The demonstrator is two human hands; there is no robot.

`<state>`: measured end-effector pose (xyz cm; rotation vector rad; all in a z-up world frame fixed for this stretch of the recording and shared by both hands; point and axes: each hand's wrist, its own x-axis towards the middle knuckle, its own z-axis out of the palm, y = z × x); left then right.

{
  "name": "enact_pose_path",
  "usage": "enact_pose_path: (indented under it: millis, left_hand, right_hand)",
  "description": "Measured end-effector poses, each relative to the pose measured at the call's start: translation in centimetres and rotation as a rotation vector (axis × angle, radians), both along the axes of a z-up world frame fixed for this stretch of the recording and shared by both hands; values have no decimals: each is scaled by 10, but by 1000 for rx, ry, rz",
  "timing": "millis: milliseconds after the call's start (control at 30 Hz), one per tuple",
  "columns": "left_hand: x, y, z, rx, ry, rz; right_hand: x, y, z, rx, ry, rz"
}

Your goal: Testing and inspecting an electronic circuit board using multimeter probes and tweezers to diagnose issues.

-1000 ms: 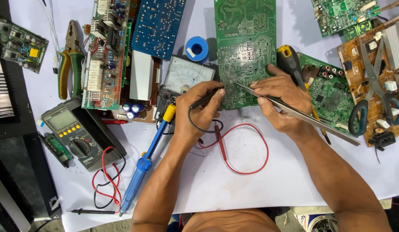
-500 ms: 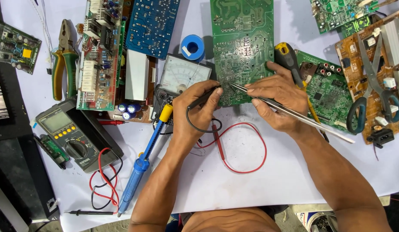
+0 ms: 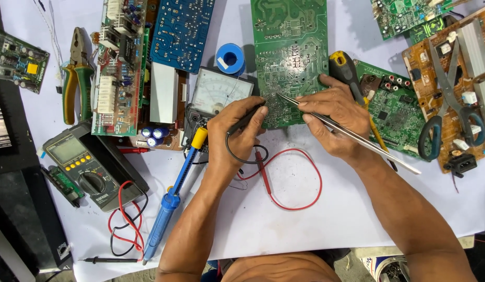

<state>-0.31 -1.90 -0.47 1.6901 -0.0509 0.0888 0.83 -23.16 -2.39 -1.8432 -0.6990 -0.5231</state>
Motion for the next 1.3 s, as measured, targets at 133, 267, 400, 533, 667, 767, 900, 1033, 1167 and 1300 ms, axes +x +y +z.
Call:
enact_pose_path:
  millis: [133,267,400,533,667,767,900,1033,1167,1300]
  left_hand:
    - [1,3,-1,-11,9,-17]
    - [2,2,-2,-14,-3,-11]
    - [4,7,-16,-15,-1,-37]
    - [2,6,8,-46,25,-46]
    - [5,8,-3,-22,-19,-56]
    - [4,8,3,-17,-23,-92]
    - [2,6,1,14,-43,-55]
    - [2,9,8,-11,-19,-85]
    - [2,10,4,-19,-5,-97]
    - [2,11,10,-59,26,-92]
  right_hand:
    - [0,-3,-1,-8,21,50]
    - [1,-2,1,-21,0,24]
    - [0,-2,-1,-4,3,34]
    - [1,-3,-4,61,30,48]
    - [0,0,0,33,21,26]
    - [-1,0,0,10,26,21]
    - [1,-3,0,5,43,37]
    - [1,-5,-4,-40,22,34]
    - [2,-6,-4,29,36,86]
    - [5,-7,-8,-34,-7,78]
